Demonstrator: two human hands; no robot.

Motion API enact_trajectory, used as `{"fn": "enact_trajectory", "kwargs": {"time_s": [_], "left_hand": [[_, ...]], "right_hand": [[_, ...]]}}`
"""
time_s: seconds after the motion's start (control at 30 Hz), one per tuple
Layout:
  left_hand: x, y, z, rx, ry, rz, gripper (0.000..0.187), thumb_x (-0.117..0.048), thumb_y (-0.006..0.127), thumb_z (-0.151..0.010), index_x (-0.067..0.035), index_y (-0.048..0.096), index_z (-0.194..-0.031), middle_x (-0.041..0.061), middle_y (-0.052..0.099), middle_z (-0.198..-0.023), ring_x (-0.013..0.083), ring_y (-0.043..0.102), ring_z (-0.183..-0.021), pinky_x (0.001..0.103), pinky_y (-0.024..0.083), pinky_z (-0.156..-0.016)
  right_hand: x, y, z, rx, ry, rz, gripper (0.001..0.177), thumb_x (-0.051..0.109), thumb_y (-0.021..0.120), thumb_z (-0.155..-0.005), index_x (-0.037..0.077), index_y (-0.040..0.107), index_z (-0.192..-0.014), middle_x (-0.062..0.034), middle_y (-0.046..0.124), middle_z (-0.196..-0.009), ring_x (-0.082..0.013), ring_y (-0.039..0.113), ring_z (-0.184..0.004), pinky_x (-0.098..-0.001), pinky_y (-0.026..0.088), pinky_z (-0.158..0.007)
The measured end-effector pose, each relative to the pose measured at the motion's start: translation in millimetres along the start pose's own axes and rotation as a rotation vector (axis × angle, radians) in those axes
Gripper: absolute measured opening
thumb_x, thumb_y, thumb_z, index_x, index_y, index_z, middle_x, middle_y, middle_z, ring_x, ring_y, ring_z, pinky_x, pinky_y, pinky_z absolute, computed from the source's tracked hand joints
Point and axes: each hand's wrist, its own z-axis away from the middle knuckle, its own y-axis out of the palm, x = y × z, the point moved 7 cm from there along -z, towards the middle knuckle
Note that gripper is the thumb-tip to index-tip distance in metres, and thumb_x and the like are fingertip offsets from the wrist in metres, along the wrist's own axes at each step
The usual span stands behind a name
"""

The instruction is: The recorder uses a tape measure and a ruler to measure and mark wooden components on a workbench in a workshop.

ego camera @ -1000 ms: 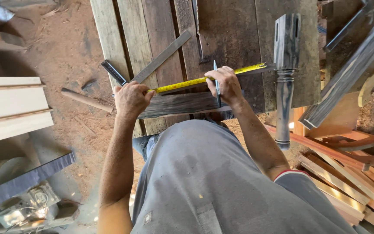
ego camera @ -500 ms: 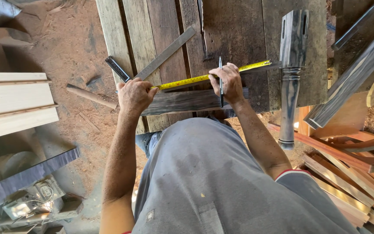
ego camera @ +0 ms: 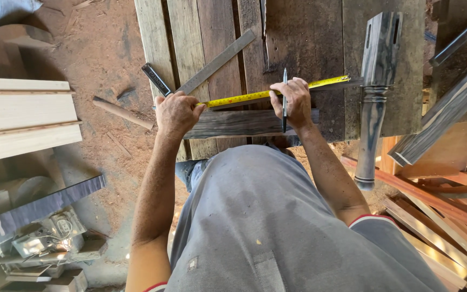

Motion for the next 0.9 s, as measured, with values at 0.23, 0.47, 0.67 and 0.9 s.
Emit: {"fn": "enact_trajectory", "kwargs": {"time_s": [0.23, 0.47, 0.67, 0.9], "left_hand": [[-5.4, -5.7, 3.6, -0.003, 0.023, 0.013, 0.033, -0.054, 0.069, -0.094, -0.026, 0.083, -0.103, 0.001, 0.070, -0.089, 0.0188, 0.064, -0.085, 0.045, 0.038, -0.085], [-5.5, -5.5, 3.6, -0.028, 0.016, -0.023, 0.035, -0.055, 0.069, -0.095, -0.025, 0.083, -0.104, 0.002, 0.070, -0.088, 0.0195, 0.064, -0.087, 0.045, 0.038, -0.086], [-2.0, -2.7, 3.8, -0.021, 0.002, -0.015, 0.034, -0.054, 0.068, -0.096, -0.024, 0.083, -0.103, 0.003, 0.069, -0.089, 0.0200, 0.064, -0.089, 0.045, 0.037, -0.087], [-1.9, -1.3, 3.7, -0.061, 0.025, 0.016, 0.033, -0.053, 0.069, -0.094, -0.025, 0.083, -0.103, 0.002, 0.069, -0.090, 0.0197, 0.063, -0.090, 0.045, 0.037, -0.087]], "right_hand": [[0.1, -3.7, -2.4, -0.035, 0.002, 0.034, 0.009, 0.018, 0.073, -0.097, 0.011, 0.073, -0.102, -0.0063, 0.073, -0.086, -0.0224, 0.069, -0.086, -0.0474, 0.048, -0.103], [3.9, -3.6, -2.7, -0.030, -0.028, 0.023, 0.010, 0.019, 0.073, -0.098, 0.011, 0.072, -0.103, -0.0068, 0.071, -0.085, -0.0247, 0.067, -0.084, -0.0445, 0.048, -0.095], [11.0, -7.9, -5.7, -0.059, -0.047, 0.019, 0.010, 0.017, 0.074, -0.096, 0.011, 0.071, -0.103, -0.0063, 0.069, -0.085, -0.0246, 0.067, -0.085, -0.0456, 0.048, -0.099], [5.7, -4.2, -2.2, -0.048, -0.040, 0.032, 0.009, 0.017, 0.074, -0.095, 0.012, 0.072, -0.103, -0.0059, 0.069, -0.084, -0.0244, 0.067, -0.084, -0.0449, 0.048, -0.099]]}}
